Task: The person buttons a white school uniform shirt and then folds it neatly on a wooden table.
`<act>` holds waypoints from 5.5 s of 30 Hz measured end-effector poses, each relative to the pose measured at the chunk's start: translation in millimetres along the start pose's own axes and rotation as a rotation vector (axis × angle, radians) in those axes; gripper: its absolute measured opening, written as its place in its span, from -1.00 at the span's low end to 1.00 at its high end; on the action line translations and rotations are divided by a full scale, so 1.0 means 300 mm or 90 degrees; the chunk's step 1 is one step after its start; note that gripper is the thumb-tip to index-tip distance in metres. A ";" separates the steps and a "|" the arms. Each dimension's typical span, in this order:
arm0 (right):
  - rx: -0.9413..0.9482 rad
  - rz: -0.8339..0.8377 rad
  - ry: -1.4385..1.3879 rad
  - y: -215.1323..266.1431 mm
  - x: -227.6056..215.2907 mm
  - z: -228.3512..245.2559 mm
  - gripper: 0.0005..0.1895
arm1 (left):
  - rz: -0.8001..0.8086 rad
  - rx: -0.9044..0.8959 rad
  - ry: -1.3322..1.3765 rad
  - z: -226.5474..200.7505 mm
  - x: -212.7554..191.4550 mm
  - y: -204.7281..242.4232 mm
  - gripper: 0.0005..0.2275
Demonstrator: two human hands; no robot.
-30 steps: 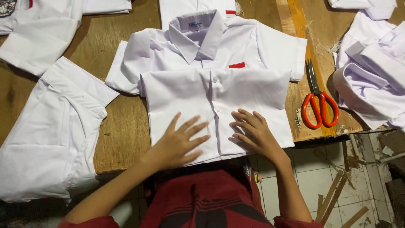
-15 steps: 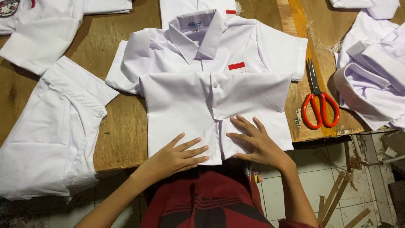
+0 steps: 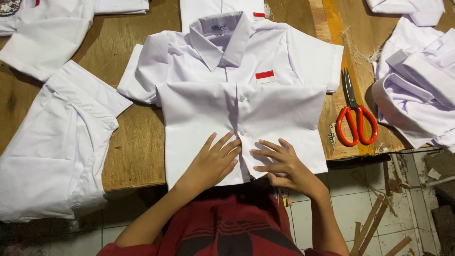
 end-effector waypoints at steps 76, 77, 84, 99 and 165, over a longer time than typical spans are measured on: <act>0.548 -0.276 -0.140 0.026 -0.353 -0.277 -0.70 | 0.139 -0.474 0.282 0.793 -0.643 -0.847 -0.80; 0.516 -0.256 -0.115 0.007 -0.373 -0.286 -0.76 | 0.159 -0.456 0.268 0.813 -0.650 -0.816 -0.74; 0.398 -0.223 0.170 -0.089 -0.552 -0.379 -0.52 | 0.228 -0.413 0.374 0.827 -0.704 -0.500 -0.49; 0.324 -0.031 0.323 -0.446 -0.798 -0.431 -0.64 | 0.257 -0.432 0.548 0.737 -0.665 -0.015 -0.66; 0.550 -0.643 0.261 0.390 -0.113 -0.395 -0.71 | 0.071 -0.279 0.448 0.519 -0.359 0.186 -0.65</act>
Point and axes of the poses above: each hand's wrist, its own y-axis away from the middle knuckle, its own x-axis out of the palm, z = x × y, the point moved 1 cm from there along -y, towards the middle knuckle, and after that the axes turned 10 degrees about -x, right-handed, at the moved point
